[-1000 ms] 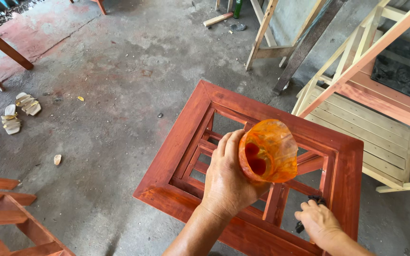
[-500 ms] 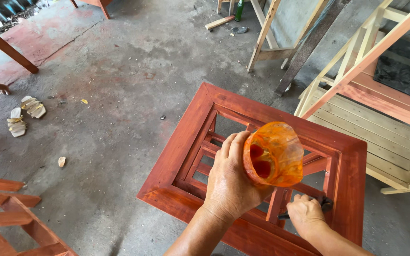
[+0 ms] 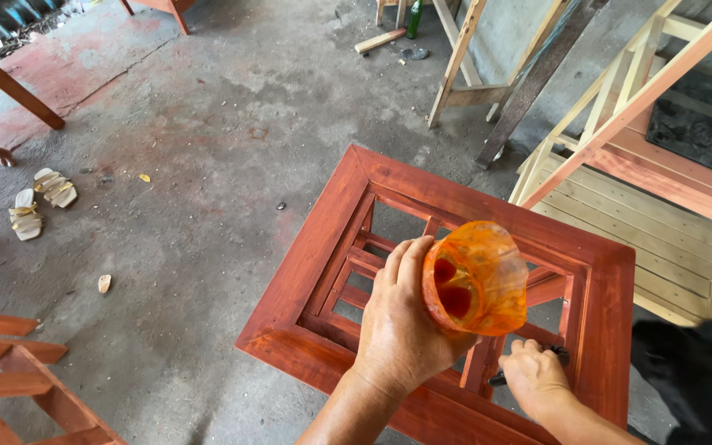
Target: The person applies reddish-orange wood stain to a wooden table frame using a brush, holding a cut plastic bottle of stain in one hand. They brush the lower rails, legs, and frame edges, working around the table to coat the wood surfaces.
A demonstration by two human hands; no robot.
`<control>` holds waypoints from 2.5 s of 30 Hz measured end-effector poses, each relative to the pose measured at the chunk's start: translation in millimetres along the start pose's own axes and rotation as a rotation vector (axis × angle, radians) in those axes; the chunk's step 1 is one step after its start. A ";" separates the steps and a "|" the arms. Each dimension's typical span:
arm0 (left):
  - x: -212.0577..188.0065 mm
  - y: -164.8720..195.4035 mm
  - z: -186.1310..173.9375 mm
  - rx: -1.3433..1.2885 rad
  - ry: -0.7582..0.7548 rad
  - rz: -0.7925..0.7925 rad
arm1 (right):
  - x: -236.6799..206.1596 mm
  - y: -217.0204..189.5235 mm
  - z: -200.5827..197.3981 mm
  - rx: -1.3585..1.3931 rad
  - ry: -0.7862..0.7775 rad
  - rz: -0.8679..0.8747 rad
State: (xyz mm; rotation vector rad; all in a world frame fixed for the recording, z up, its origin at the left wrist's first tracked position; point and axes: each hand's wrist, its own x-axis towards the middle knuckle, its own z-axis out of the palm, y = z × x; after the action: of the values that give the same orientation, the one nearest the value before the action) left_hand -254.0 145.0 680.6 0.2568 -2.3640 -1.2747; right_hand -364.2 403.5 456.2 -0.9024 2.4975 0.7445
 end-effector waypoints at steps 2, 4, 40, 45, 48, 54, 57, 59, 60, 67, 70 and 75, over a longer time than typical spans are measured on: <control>-0.3 -1.2 -0.6 -0.001 -0.037 -0.053 | -0.2 0.0 -4.4 0.035 -0.104 0.044; -0.6 -1.9 -0.3 0.016 -0.017 -0.013 | -2.0 -1.4 -7.6 -0.048 -0.088 0.026; -2.9 -15.6 12.6 -0.006 -0.038 -0.065 | 113.2 151.1 32.5 1.166 0.023 0.249; -2.0 -18.1 11.0 0.031 0.002 -0.043 | 93.5 135.8 4.3 0.774 -0.077 0.462; -3.1 -15.9 11.6 0.017 0.001 -0.058 | 83.0 120.3 -14.2 0.599 0.011 0.382; -2.7 -11.1 8.4 -0.003 -0.060 -0.130 | 71.6 107.8 -22.4 0.387 0.154 0.213; -1.9 -9.5 8.3 -0.013 -0.063 -0.136 | 72.1 113.4 -23.1 0.514 -0.087 0.394; -2.5 -9.8 9.3 -0.033 -0.052 -0.129 | 74.7 118.3 -24.7 0.571 -0.080 0.421; -2.8 -10.6 10.1 -0.014 -0.029 -0.080 | 76.6 120.2 -25.9 0.602 -0.075 0.440; -2.4 -19.2 16.0 -0.009 -0.046 -0.093 | 90.3 121.8 -28.3 0.540 0.043 0.347; -1.9 -19.9 20.4 -0.015 -0.049 -0.083 | 93.1 111.2 -21.7 0.438 -0.021 0.326; -1.8 -28.0 24.6 -0.010 -0.007 -0.018 | 93.3 96.0 -19.2 0.316 0.082 0.307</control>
State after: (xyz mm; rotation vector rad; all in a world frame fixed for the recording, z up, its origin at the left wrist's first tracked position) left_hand -265.0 148.4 645.1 0.2716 -2.3656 -1.2968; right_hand -499.3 410.9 457.3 -0.4542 2.7569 0.3858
